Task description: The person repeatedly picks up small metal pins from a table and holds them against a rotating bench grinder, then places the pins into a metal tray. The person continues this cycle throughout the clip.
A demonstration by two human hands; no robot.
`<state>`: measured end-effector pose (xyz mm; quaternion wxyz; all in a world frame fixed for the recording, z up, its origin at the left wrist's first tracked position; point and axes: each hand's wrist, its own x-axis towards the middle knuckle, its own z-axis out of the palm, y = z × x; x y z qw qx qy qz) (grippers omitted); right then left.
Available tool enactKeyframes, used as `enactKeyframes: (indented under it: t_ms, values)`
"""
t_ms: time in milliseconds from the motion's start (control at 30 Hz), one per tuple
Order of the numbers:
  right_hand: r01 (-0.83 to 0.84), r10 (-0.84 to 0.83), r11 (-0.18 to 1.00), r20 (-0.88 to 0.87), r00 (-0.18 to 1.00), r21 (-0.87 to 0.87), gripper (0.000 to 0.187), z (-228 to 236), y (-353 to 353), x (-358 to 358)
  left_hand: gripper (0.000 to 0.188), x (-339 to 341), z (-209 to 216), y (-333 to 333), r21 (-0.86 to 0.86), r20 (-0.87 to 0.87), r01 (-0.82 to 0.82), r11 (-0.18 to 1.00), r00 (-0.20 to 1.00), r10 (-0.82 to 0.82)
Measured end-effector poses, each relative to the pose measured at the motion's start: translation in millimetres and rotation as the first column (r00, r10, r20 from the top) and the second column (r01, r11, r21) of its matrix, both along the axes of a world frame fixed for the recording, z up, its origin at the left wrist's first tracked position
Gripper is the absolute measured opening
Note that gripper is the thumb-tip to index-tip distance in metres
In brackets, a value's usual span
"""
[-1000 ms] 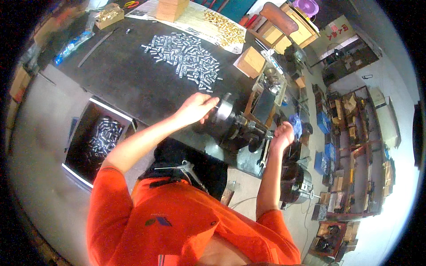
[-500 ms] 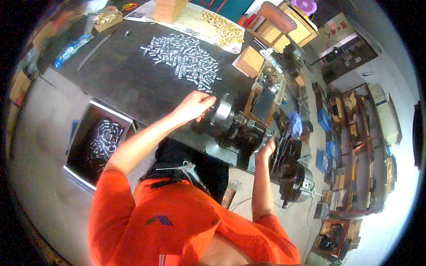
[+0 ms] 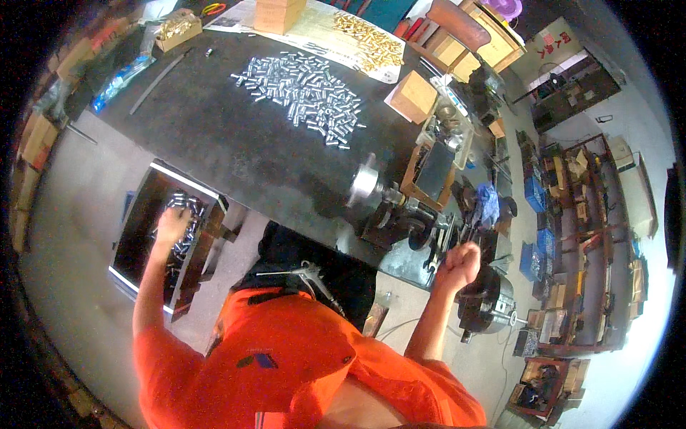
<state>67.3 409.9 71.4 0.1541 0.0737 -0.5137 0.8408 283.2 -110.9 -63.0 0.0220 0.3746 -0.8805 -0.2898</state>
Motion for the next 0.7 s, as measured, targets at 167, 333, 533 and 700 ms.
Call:
enactKeyframes:
  t_ms: [167,333,533,700]
  values:
    - [0.013,-0.01,1.0,0.284,0.959,-0.008,0.015,-64,11,-3,0.013,-29,47,13,-0.262,-0.096,0.149,0.954,0.979,-0.179]
    - [0.151,-0.144,0.989,0.35,0.926,0.007,0.019,-101,9,-63,0.022,-173,102,90,-0.231,-0.372,0.386,0.893,0.813,-0.447]
    - [0.083,-0.093,0.995,0.285,0.954,0.048,0.016,-92,-4,-64,0.032,-310,82,140,-0.165,-0.263,0.418,0.894,0.855,-0.448]
    - [0.163,-0.179,0.984,0.355,0.917,0.076,0.015,-90,1,-35,0.021,-317,62,149,-0.222,-0.274,0.438,0.871,0.83,-0.487]
